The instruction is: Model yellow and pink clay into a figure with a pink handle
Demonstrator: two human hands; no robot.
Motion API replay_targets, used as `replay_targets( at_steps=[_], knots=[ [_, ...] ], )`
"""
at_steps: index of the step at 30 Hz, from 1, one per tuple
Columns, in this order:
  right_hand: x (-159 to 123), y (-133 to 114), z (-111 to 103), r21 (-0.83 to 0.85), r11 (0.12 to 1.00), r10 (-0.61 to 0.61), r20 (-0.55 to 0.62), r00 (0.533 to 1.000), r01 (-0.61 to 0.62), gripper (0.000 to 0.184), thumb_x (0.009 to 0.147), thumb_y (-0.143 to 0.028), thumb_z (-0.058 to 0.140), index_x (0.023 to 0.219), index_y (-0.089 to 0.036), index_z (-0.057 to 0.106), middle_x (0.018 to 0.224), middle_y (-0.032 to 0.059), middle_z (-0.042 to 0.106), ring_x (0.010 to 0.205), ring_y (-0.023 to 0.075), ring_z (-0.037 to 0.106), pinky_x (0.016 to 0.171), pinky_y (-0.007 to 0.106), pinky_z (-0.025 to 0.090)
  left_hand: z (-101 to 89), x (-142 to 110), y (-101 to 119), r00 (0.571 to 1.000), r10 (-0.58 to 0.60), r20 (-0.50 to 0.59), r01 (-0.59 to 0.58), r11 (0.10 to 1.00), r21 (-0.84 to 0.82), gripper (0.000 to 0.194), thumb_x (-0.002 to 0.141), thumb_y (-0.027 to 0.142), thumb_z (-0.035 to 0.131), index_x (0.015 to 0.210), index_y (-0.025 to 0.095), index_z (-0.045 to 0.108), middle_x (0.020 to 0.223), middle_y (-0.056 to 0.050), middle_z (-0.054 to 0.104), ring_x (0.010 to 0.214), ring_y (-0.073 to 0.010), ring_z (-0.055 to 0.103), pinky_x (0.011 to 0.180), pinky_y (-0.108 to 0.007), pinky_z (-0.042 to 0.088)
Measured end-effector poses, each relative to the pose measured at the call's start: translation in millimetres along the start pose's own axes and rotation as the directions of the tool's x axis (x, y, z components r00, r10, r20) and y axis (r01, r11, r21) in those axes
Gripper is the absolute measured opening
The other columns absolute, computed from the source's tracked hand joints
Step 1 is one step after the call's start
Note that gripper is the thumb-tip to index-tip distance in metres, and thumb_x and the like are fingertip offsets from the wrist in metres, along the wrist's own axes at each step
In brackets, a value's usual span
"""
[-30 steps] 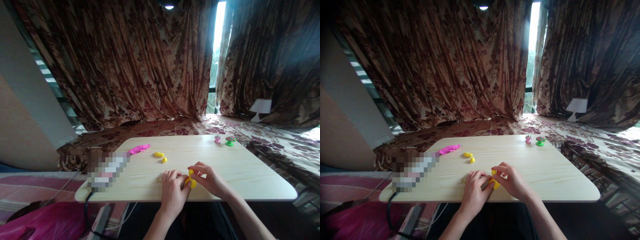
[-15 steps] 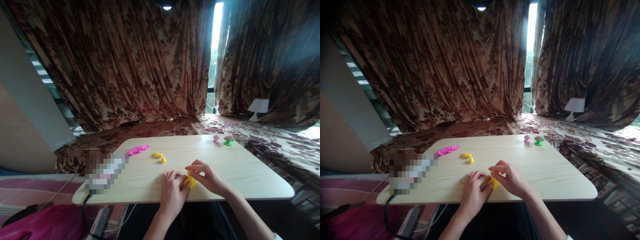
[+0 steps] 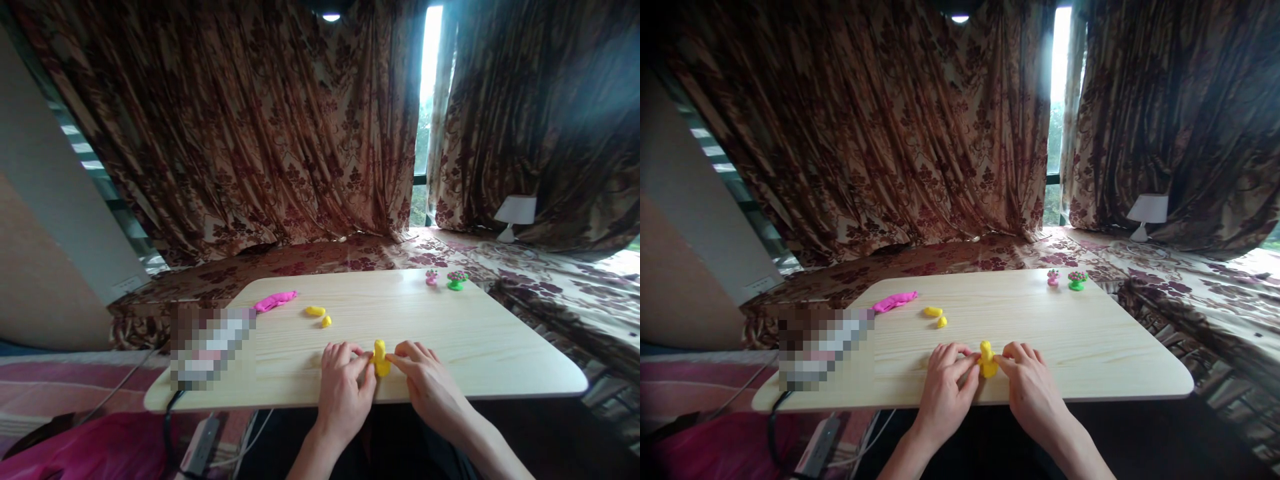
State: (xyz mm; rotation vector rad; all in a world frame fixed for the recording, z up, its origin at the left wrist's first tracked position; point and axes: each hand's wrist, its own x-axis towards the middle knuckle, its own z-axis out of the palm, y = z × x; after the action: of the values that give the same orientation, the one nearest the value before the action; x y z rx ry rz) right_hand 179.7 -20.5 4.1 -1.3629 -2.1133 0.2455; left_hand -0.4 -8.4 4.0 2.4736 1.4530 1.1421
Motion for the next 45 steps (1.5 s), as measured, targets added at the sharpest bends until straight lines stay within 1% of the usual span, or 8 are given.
replay_targets(
  at_steps=[8, 13, 17, 20, 26, 34, 39, 45],
  knots=[
    [6.0, -12.4, 4.5, -0.112, 0.994, 0.003, 0.026, 1.000, 0.000, 0.039, 0.072, -0.001, 0.044, 0.096, -0.021, 0.068, 0.098, 0.0089, 0.060, 0.093, 0.0237, 0.048, 0.083, 0.035, 0.035, -0.2, 1.9, 3.7, 0.999, 0.021, 0.043, -0.022, 0.999, 0.031, 0.022, 0.086, 0.015, 0.049, 0.088, 0.024, 0.068, 0.089, -0.004, 0.059, 0.091, -0.0233, 0.051, 0.095, -0.047, 0.034],
    [5.4, -10.5, -1.9, -0.092, 0.996, -0.006, 0.032, 0.999, 0.009, 0.036, 0.077, -0.003, 0.043, 0.097, -0.023, 0.066, 0.094, 0.0064, 0.061, 0.090, 0.0210, 0.051, 0.080, 0.032, 0.039, -2.8, 0.6, 3.9, 0.999, 0.024, 0.041, -0.026, 0.999, 0.039, 0.023, 0.084, 0.014, 0.049, 0.091, 0.025, 0.068, 0.088, -0.005, 0.059, 0.089, -0.0236, 0.052, 0.091, -0.044, 0.037],
    [13.2, -6.8, -7.4, -0.049, 0.999, -0.017, 0.031, 0.999, 0.019, 0.026, 0.086, -0.014, 0.045, 0.101, -0.024, 0.064, 0.095, 0.0058, 0.062, 0.088, 0.0198, 0.055, 0.079, 0.031, 0.042, -2.7, -0.8, 3.7, 0.999, 0.019, 0.032, -0.021, 0.999, 0.035, 0.023, 0.082, 0.013, 0.052, 0.094, 0.025, 0.067, 0.089, -0.005, 0.059, 0.090, -0.0244, 0.052, 0.091, -0.044, 0.038],
    [23.4, -4.1, -7.7, -0.021, 0.999, -0.035, 0.053, 0.998, 0.036, 0.016, 0.088, -0.023, 0.050, 0.090, -0.023, 0.066, 0.091, 0.0044, 0.064, 0.086, 0.0185, 0.057, 0.078, 0.030, 0.043, -1.5, -0.8, 3.1, 1.000, 0.007, 0.025, -0.008, 0.999, 0.037, 0.023, 0.081, 0.013, 0.052, 0.097, 0.023, 0.066, 0.091, -0.006, 0.059, 0.091, -0.0252, 0.052, 0.091, -0.044, 0.038],
    [34.4, 2.2, -5.0, -0.015, 0.999, -0.046, 0.101, 0.994, 0.048, 0.025, 0.091, -0.026, 0.049, 0.072, -0.017, 0.063, 0.084, 0.0029, 0.063, 0.084, 0.0152, 0.059, 0.075, 0.029, 0.046, -2.0, 0.2, 2.3, 0.999, 0.004, 0.043, -0.006, 0.999, 0.045, 0.022, 0.082, 0.016, 0.052, 0.095, 0.024, 0.067, 0.087, -0.005, 0.057, 0.089, -0.0247, 0.052, 0.089, -0.043, 0.039],
    [40.8, 4.4, -3.5, -0.045, 0.998, -0.034, 0.121, 0.992, 0.040, 0.026, 0.091, -0.031, 0.051, 0.072, -0.015, 0.060, 0.080, 0.0003, 0.063, 0.078, 0.0135, 0.060, 0.074, 0.032, 0.047, -3.1, 0.9, 3.0, 0.999, 0.009, 0.044, -0.011, 0.998, 0.054, 0.018, 0.083, 0.016, 0.051, 0.085, 0.023, 0.067, 0.086, -0.005, 0.057, 0.088, -0.0247, 0.052, 0.090, -0.044, 0.038],
    [20.5, 1.6, -6.3, -0.039, 0.999, -0.025, 0.056, 0.998, 0.027, 0.017, 0.091, -0.024, 0.048, 0.090, -0.022, 0.065, 0.089, 0.0048, 0.062, 0.086, 0.0180, 0.056, 0.077, 0.030, 0.044, -2.4, 0.6, 3.2, 1.000, 0.007, 0.023, -0.008, 0.999, 0.047, 0.022, 0.081, 0.014, 0.053, 0.093, 0.025, 0.068, 0.086, -0.004, 0.058, 0.089, -0.0244, 0.052, 0.092, -0.045, 0.037],
    [-1.7, -6.2, -0.3, -0.034, 0.999, -0.017, 0.023, 1.000, 0.018, 0.030, 0.085, -0.009, 0.045, 0.101, -0.025, 0.066, 0.094, 0.0051, 0.059, 0.089, 0.0199, 0.052, 0.080, 0.033, 0.040, 1.2, -0.9, 0.9, 1.000, -0.008, 0.023, 0.008, 1.000, 0.023, 0.023, 0.082, 0.015, 0.053, 0.095, 0.024, 0.068, 0.089, -0.005, 0.058, 0.091, -0.0247, 0.052, 0.095, -0.047, 0.035]
  ],
)
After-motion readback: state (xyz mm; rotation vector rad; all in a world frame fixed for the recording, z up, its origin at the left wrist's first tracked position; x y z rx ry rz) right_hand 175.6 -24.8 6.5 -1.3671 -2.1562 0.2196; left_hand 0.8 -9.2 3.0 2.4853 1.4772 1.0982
